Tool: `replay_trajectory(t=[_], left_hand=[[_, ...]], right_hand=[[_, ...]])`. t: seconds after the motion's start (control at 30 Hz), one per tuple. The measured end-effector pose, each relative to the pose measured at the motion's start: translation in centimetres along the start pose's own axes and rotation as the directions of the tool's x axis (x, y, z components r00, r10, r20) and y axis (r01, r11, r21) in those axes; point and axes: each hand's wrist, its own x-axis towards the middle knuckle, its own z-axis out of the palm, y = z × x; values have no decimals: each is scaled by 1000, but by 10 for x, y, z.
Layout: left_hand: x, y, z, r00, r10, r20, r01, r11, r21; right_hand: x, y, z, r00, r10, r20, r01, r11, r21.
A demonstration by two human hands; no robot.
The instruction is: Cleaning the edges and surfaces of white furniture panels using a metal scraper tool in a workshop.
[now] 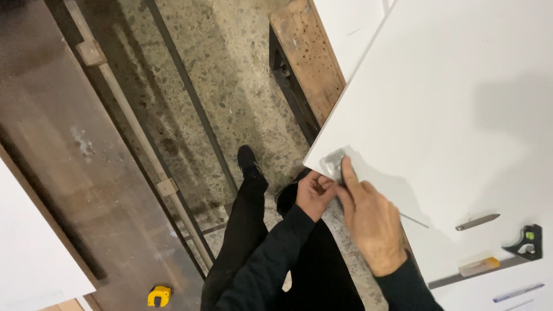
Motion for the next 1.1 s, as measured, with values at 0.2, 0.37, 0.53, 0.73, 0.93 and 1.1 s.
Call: replay_trajectory(t=[0.2,0.37,0.53,0.73,0.93,1.1], left_hand=[[2,17,12,969,-215,-123,177,948,-266],[3,23,0,996,-75,-40,76,997,21],[17,62,-25,999,10,30,-11,1000,18],[48,122,-42,1000,-7,12,2,946,324],[65,128,-32,999,49,6,-46,867,496],[63,131,-30,998,68,-10,-54,871,488]], right_hand=[[-30,-8,38,996,-86,-27,86,996,6],[-54,31,29,969,-149,-199,163,985,59],[-75,147,20,952,-136,-276,99,985,-143],[-82,198,6,999,-37,-3,30,854,-519],[-59,188,26,981,-191,32,182,857,-483],[-30,117,13,821,-529,-216,427,819,-384]])
